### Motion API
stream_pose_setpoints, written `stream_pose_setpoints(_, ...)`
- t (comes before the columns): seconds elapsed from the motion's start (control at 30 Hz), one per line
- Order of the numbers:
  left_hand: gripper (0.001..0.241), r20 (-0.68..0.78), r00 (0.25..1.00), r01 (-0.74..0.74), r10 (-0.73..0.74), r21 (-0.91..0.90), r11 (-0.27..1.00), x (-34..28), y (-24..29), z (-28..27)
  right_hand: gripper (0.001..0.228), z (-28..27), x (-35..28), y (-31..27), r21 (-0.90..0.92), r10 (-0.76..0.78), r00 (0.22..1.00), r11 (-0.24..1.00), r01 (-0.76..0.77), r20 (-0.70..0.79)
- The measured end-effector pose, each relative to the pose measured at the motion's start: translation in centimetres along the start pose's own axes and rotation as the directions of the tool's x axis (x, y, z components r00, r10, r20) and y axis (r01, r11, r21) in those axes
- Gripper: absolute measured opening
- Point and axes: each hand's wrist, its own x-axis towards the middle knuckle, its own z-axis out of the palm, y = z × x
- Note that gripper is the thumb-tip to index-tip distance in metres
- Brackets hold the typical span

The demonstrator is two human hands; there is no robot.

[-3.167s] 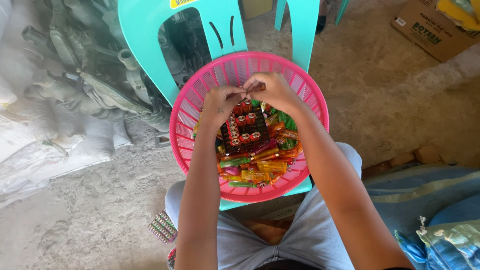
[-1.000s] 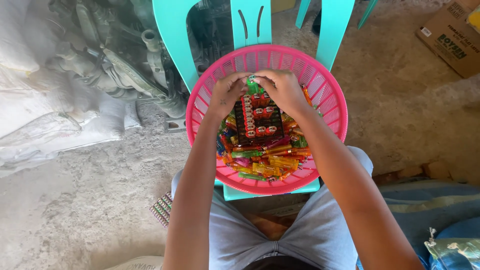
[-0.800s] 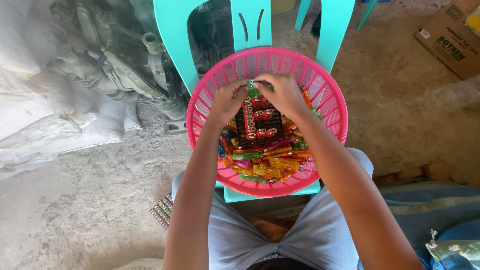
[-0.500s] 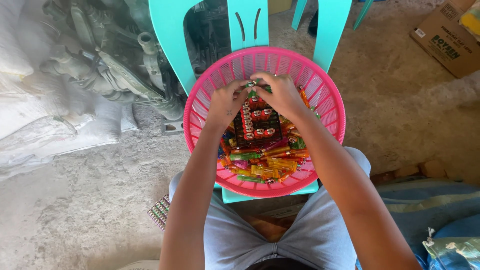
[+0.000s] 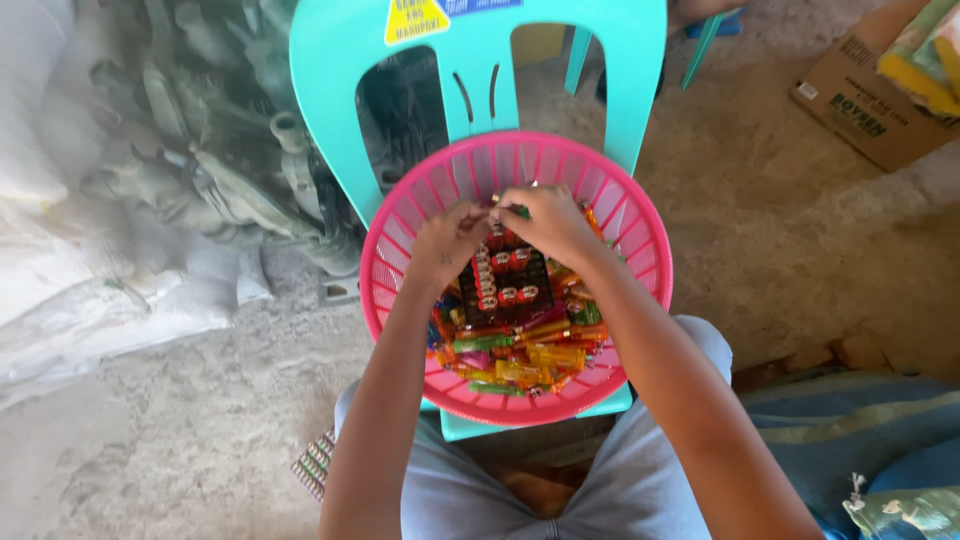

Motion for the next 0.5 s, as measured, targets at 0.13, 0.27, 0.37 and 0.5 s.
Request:
stream_pose_setpoints(0.13,0.029,0.017,1.000,0.019,-0.020,0.053,0.998,-0.8,1.7,-0.6,0.017,0.6,-0.4,0.3,0.011,0.141,0.989,0.990,-0.141,0.040)
stream_pose_setpoints(0.27,0.029,-0.004,0.998,-0.056,0.058,0.201,0.978,-1.2,2.8,-1.1,0.021,0.5,-0.2,0.0,-0.024,0.139,0.989,0.990,-0.138,0.055)
stream_pose_setpoints(0.37,0.027,-0.056,0.993,-0.098,0.109,0.171,0.980,-1.4,2.4,-1.1,0.023,0.4,-0.3,0.0,-0.038,0.239,0.969,0.971,-0.237,0.057)
stream_pose_setpoints(0.5,0.027,-0.083,0.984,-0.142,0.155,0.139,0.980,-1.7,3.2,-1.1,0.022,1.4,-1.0,4.5,-0.065,0.348,0.929,0.931,-0.358,-0.125)
